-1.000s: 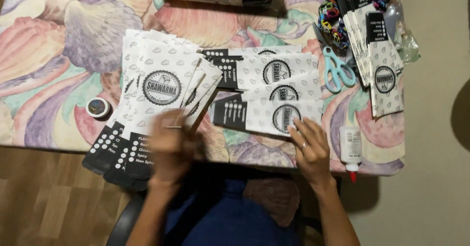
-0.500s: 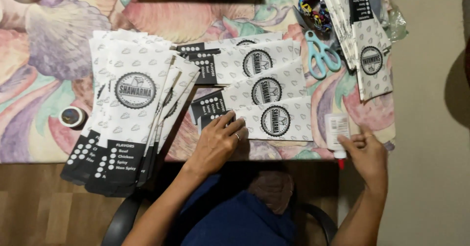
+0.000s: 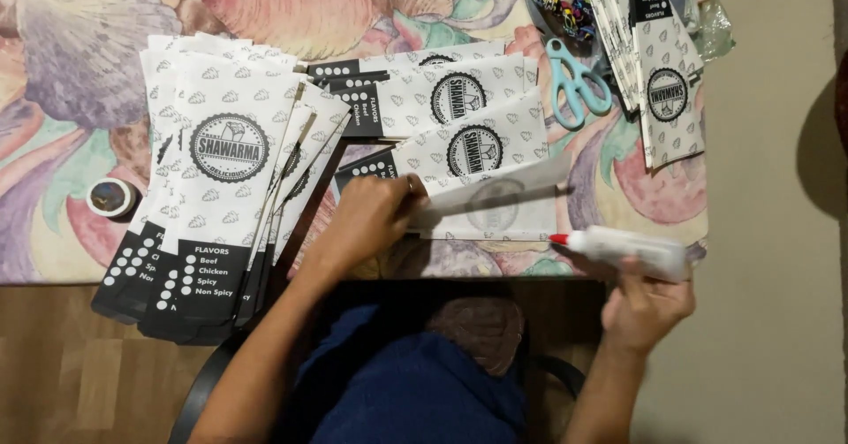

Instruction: Folding and gluing paper packaging sleeves for shawarma food items.

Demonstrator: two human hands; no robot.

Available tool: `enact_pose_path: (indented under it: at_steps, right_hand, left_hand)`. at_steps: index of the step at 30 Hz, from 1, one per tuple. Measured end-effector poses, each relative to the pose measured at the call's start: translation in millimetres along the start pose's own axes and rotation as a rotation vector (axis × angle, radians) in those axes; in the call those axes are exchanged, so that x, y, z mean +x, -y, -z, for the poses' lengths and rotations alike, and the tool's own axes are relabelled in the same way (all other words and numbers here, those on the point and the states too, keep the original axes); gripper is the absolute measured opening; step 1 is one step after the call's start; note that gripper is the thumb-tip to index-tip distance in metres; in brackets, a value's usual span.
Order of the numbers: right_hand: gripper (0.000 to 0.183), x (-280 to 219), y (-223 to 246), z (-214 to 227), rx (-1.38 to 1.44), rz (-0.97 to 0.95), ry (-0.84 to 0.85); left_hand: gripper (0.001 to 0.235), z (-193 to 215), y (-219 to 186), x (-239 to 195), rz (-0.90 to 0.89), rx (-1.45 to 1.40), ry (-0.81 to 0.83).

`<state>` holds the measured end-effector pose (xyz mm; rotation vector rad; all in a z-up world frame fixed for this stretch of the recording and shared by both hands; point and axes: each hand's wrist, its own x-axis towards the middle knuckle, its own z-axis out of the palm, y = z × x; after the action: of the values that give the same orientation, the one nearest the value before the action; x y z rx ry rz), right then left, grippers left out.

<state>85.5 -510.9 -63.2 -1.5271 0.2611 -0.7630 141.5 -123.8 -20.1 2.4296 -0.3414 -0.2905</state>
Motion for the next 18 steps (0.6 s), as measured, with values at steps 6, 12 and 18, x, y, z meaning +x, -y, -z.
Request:
enact_pose_path:
  at_steps: [6, 12, 18]
  right_hand:
    - [0.039, -9, -20, 0, -0.026, 0.128, 0.088]
    - [0.044, -5, -14, 0, -0.025, 0.157, 0.015]
    - [0.039, -26, -38, -7, 0.067, 0.126, 0.087]
  left_hand:
    - [0.019, 10, 2, 9, 0.024, -0.074, -0.132]
    - [0.021, 10, 9, 10, 0.034, -0.168, -0.114]
    - [0.02, 19, 5, 6, 0.034, -0.187, -0.13]
